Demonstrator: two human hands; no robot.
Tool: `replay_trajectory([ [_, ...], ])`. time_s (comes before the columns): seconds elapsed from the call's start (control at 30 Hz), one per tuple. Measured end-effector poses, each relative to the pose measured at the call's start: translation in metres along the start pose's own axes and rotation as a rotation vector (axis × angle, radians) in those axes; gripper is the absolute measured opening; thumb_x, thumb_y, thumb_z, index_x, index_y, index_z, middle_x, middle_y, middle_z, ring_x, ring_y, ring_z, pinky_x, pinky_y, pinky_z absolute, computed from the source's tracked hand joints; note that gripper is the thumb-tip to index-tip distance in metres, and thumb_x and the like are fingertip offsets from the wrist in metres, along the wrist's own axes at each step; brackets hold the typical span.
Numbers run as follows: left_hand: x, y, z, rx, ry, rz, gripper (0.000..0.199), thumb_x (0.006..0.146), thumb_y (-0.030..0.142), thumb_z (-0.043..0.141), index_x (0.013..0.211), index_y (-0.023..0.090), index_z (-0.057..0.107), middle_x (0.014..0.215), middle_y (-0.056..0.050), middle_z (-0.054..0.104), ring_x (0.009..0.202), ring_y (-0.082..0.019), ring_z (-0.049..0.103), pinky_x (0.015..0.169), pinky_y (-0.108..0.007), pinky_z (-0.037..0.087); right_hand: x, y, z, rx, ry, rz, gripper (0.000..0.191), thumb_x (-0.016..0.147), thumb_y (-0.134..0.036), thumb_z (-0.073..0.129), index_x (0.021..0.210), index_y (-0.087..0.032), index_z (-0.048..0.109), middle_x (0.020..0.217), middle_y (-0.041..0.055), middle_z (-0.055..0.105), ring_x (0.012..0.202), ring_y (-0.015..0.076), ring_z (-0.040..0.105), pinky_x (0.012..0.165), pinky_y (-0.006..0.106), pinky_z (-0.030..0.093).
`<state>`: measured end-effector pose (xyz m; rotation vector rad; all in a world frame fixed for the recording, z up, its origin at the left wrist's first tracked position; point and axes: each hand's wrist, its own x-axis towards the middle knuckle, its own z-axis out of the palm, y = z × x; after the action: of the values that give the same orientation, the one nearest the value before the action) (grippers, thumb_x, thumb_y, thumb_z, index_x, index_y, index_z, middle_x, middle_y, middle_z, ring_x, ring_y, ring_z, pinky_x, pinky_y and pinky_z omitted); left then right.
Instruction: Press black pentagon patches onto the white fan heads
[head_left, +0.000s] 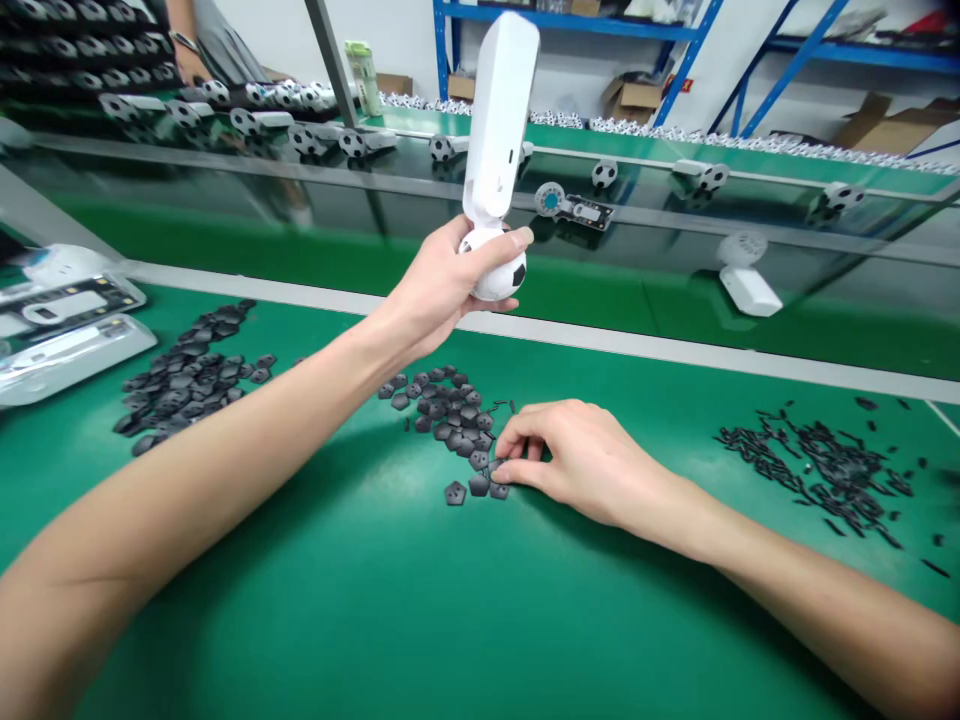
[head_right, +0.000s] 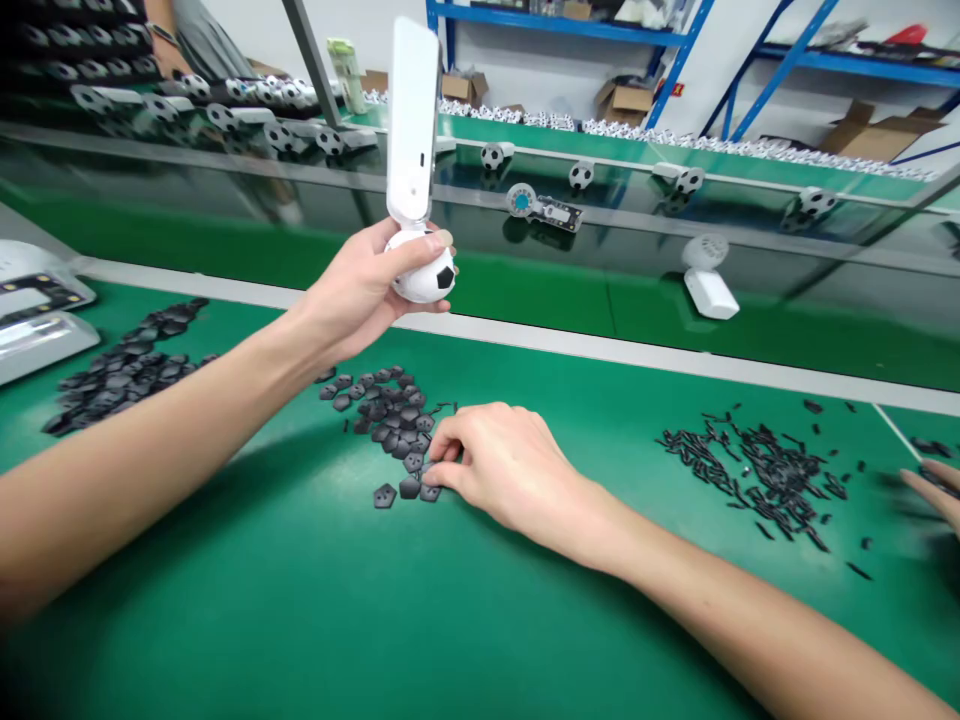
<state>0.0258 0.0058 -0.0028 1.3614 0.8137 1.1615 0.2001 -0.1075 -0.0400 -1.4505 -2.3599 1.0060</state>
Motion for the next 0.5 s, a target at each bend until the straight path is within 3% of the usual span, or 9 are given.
replay_trajectory([
  [0.07,0.001,-0.001,0.000,0.025,-0.012,0.032,0.034,0.086,0.031,0.086,0.107,0.017,0.063,0.100,-0.004,0.067,0.080,-0.015,0.068,0.067,-0.027,0.065,0.000,0.001,0.000,0.074,0.029,-0.050,0.015,0.090,-0.027,0.088,0.079,-0.025,0.079,0.079,-0.0020,0.079,0.072,0.0183,0.071,0.062,0.030,0.042],
  [0.13,0.002,-0.003,-0.001,0.053,-0.016,0.088,0.039,0.083,0.031,0.088,0.109,0.018,0.062,0.100,-0.003,0.068,0.082,-0.015,0.069,0.069,-0.027,0.064,-0.004,0.001,-0.005,0.122,0.144,-0.201,0.015,0.093,-0.028,0.086,0.080,-0.025,0.078,0.081,-0.0012,0.080,0.073,0.0180,0.072,0.065,0.030,0.048],
  [0.23,0.002,-0.007,-0.003,0.146,0.010,0.231,0.047,0.078,0.032,0.093,0.112,0.021,0.061,0.103,-0.003,0.069,0.087,-0.017,0.070,0.072,-0.027,0.061,-0.018,0.006,-0.019,0.001,0.405,-0.527,0.014,0.103,-0.034,0.075,0.092,-0.030,0.082,0.093,0.0017,0.083,0.082,0.0208,0.076,0.072,0.034,0.055],
  [0.3,0.002,-0.009,-0.004,0.260,0.026,0.339,0.050,0.076,0.034,0.095,0.110,0.022,0.061,0.102,-0.002,0.068,0.088,-0.019,0.069,0.074,-0.028,0.058,-0.029,0.013,-0.028,-0.119,0.490,-0.666,0.018,0.107,-0.037,0.067,0.105,-0.037,0.084,0.102,0.0003,0.084,0.088,0.0229,0.078,0.072,0.037,0.057],
  [0.37,0.002,-0.011,-0.004,0.359,0.021,0.433,0.052,0.075,0.037,0.096,0.109,0.023,0.060,0.099,-0.001,0.067,0.087,-0.020,0.068,0.072,-0.028,0.054,-0.037,0.019,-0.034,-0.180,0.514,-0.720,0.020,0.108,-0.037,0.065,0.117,-0.043,0.082,0.110,-0.0022,0.084,0.092,0.0240,0.079,0.072,0.039,0.058],
  [0.5,0.003,-0.012,-0.008,0.447,0.024,0.574,0.053,0.076,0.037,0.093,0.113,0.022,0.059,0.108,-0.004,0.067,0.089,-0.020,0.065,0.073,-0.028,0.051,-0.053,0.016,-0.037,-0.365,0.636,-0.815,0.027,0.107,-0.028,0.066,0.121,-0.047,0.080,0.111,-0.0060,0.084,0.090,0.0220,0.080,0.070,0.038,0.060],
])
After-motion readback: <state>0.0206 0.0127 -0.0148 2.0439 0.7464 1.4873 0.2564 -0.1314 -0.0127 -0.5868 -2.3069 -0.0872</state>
